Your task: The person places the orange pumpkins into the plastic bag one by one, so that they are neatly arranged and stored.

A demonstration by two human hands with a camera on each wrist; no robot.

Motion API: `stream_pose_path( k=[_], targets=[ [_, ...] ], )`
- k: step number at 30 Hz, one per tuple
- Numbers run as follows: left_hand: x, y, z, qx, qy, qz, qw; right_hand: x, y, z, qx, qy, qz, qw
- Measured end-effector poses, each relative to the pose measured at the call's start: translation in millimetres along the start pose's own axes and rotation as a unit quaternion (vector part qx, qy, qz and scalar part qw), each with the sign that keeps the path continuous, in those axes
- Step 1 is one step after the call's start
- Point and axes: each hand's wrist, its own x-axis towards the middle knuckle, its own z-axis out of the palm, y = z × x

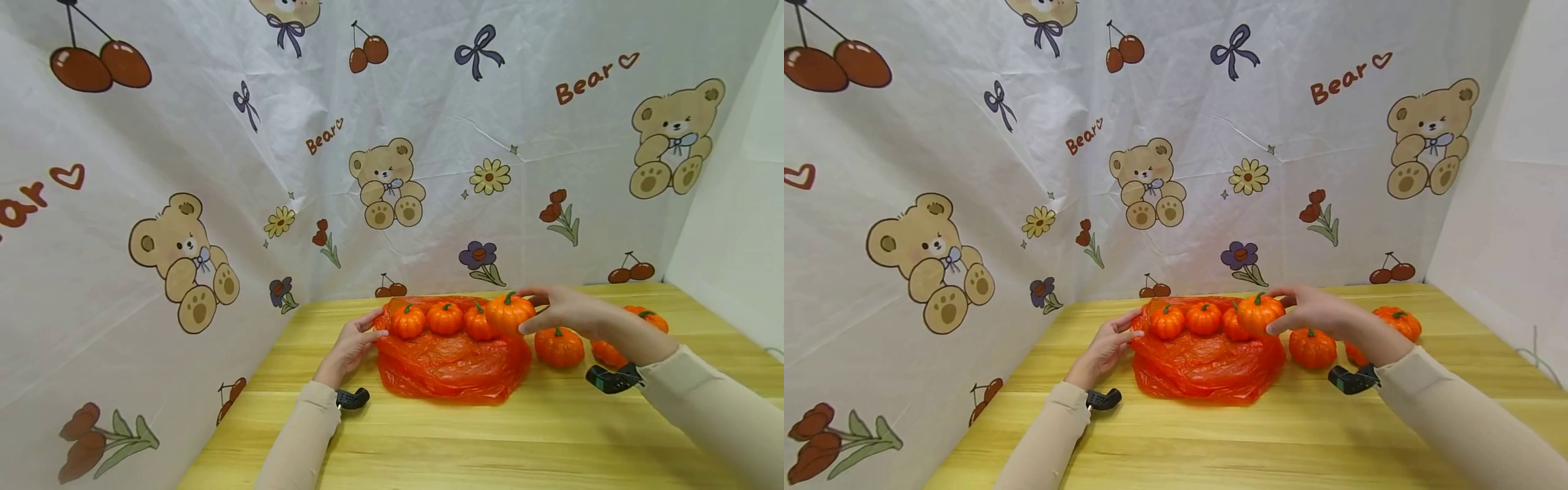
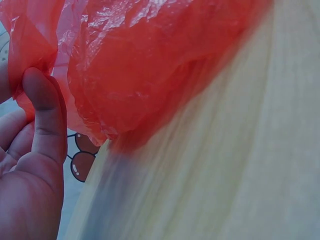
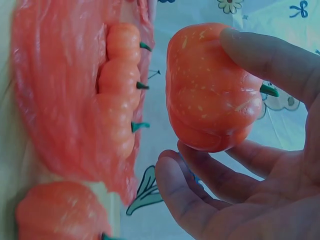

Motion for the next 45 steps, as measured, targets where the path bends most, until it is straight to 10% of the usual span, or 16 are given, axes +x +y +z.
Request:
stream_pose_path(
  k=[45],
  targets=[
    [0.2, 1.0, 0.4, -0.004, -0.010, 0.004, 0.9999, 136.0, -22.8, 57.2, 0.082, -0.054, 0.012, 0.9951]
  ],
)
